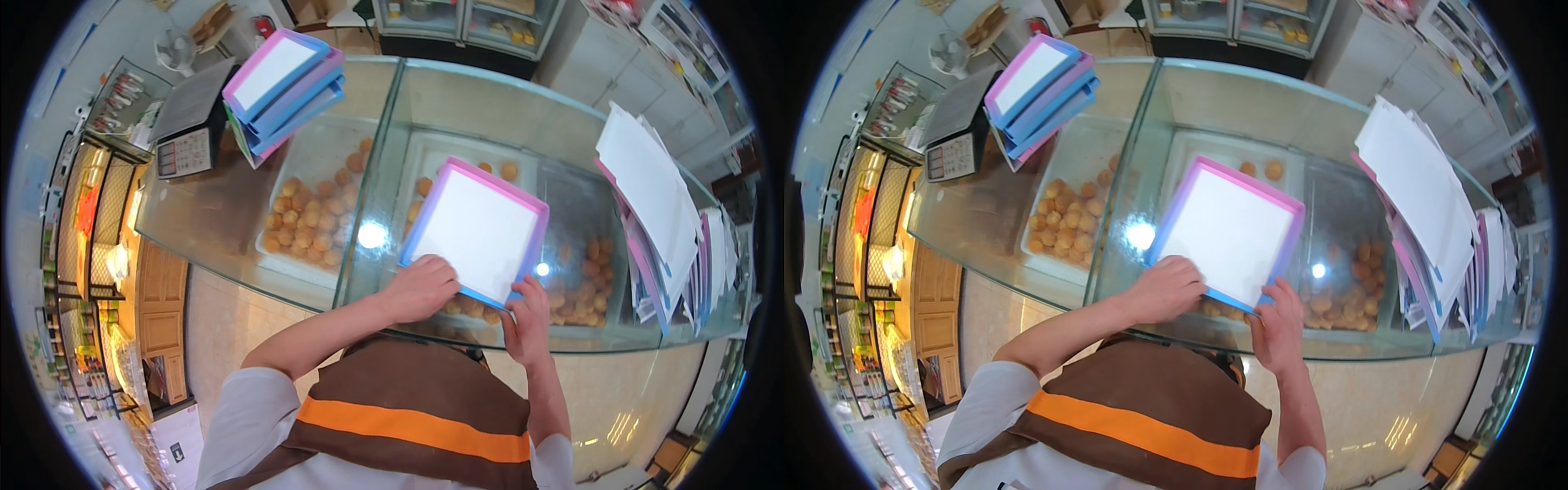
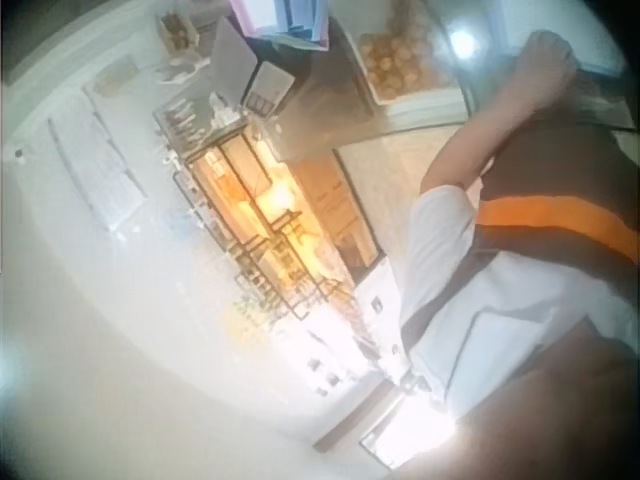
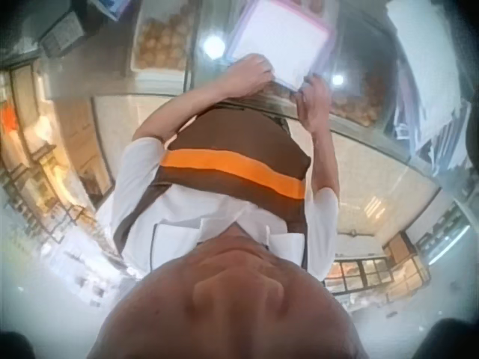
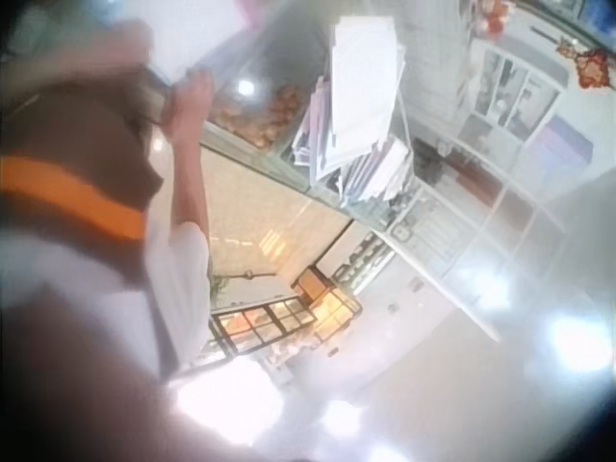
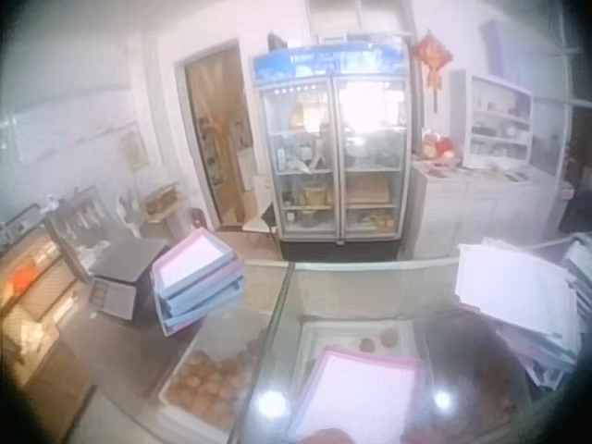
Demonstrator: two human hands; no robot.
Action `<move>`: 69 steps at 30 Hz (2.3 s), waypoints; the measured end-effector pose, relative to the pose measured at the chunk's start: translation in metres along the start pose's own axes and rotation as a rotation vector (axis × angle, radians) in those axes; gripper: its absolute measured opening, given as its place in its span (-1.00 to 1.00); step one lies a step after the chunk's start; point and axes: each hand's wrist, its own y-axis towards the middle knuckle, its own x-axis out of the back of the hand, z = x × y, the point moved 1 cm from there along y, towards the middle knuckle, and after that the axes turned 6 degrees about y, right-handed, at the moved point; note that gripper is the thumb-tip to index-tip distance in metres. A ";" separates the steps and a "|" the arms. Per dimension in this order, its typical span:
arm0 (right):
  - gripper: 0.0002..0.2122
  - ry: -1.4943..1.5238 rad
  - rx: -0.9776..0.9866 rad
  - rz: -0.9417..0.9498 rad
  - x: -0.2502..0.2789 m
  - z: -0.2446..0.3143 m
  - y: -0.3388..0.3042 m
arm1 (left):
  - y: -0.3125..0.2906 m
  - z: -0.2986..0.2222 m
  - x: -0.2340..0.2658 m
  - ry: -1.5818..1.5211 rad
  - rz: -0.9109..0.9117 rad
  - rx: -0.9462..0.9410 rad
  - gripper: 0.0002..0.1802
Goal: The person assembles multiple small cardboard boxes by folding flaps and inserting colored plastic frames into the box openings. The person repeatedly picks up flat boxes, folds them into shape, and inserts frames of different colors, then stacks the finished boxes on the counter.
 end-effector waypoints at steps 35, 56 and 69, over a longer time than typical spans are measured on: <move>-0.70 -0.859 -0.121 -0.699 0.140 -0.110 0.131 | 0.005 0.231 0.247 0.830 -0.633 0.535 -0.58; -0.40 0.746 -0.023 -1.048 0.082 0.086 0.113 | 0.057 0.056 0.135 -1.152 -0.453 0.520 -0.33; -0.49 0.951 -0.359 -0.595 0.060 0.092 0.086 | -0.020 0.016 0.147 -1.334 -0.595 0.460 -0.33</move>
